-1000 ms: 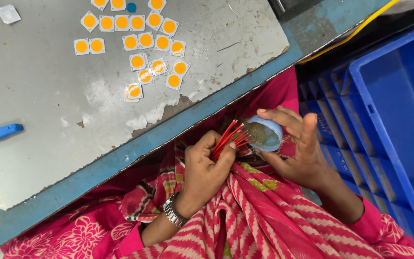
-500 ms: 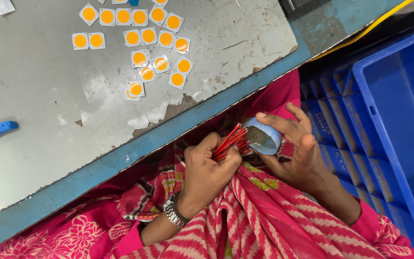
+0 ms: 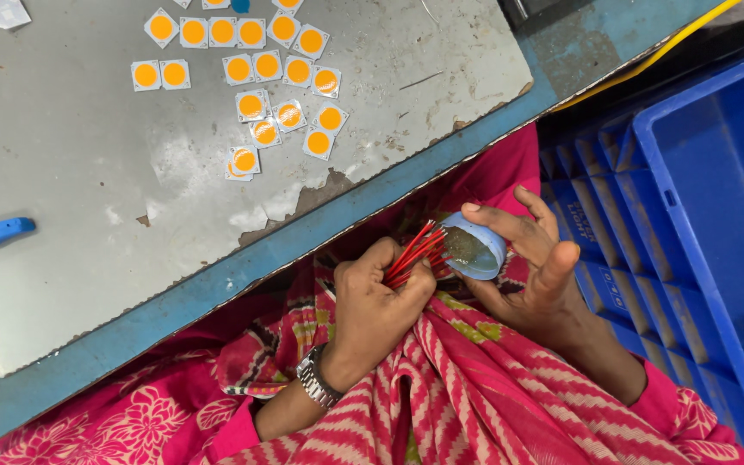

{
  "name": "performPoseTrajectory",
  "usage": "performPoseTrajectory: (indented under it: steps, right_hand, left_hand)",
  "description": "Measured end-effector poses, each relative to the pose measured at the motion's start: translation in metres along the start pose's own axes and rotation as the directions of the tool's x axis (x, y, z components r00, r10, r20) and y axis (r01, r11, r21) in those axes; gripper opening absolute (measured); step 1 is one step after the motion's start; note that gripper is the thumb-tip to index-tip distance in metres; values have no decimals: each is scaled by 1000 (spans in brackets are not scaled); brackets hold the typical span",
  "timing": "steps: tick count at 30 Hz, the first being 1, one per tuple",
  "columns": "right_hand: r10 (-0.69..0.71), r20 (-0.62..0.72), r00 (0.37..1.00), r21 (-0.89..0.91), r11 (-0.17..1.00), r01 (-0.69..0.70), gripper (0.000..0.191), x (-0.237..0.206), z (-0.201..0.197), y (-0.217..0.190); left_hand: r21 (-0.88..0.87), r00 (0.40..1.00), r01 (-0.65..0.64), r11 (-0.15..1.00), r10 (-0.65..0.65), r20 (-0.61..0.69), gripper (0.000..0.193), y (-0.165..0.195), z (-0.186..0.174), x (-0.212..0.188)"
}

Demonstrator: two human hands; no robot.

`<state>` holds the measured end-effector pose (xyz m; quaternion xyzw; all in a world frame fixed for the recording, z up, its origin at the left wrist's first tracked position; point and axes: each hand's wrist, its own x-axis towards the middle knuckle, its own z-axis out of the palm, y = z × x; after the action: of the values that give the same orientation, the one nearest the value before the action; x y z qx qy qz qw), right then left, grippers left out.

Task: The person applies flux to red wires and then uses a soldering iron to attach the wires to small square LED modules on a workbench. The person handles the wires and LEDs one at a time, placing finished units aside.

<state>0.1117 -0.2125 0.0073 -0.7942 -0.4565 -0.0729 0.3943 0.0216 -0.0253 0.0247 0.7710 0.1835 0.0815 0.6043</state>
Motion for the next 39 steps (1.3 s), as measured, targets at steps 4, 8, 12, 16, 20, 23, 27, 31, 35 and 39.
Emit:
performPoseTrajectory:
  steps: [4,8,12,16,20,23,27,31,35,39]
  right_hand:
    - [-1,6,1000,3,1000,1,140,0,0,1]
    - [18,-17,1000,-13,1000,-18,141,0,0,3]
    - [19,-22,1000,-16,1000,-19,141,-1,-2,4]
    - [21,-20,1000,-6,1000,-21,142,-1,-3,4]
    - [91,-34,995,49,995,-90,143,-2,-5,5]
    - [176,-44,983,157,973,-167,143,-7,-6,6]
    - [226,-31,974,317,926,-205,141,-14,-6,8]
    - [237,-36,971,324,922,-213,141,-17,-5,11]
    - [138,-77,987,207,971,-120,143,-15,-6,12]
    - [69,-83,994,178,983,-54,141,-13,-5,10]
  left_hand:
    - [7,1000,3,1000,-3,-11,28,-1,1,0]
    - [2,1000,8,1000,-8,-12,30,-1,0,-1]
    - [-14,1000,9,1000,-9,-6,28,-1,-1,-1]
    - [-11,1000,18,1000,-18,-12,29,0,-2,-1]
    - [-29,1000,17,999,-17,-6,28,-2,-3,-1]
    - [-111,998,66,992,-64,27,23,-8,-2,-2]
    - [-347,984,167,923,-134,117,16,-25,-1,-2]
    - [-477,971,234,847,-184,151,16,-39,0,-3]
    - [-517,958,287,807,-228,175,18,-43,-1,-1]
    - [-568,928,371,735,-288,234,17,-42,-2,-1]
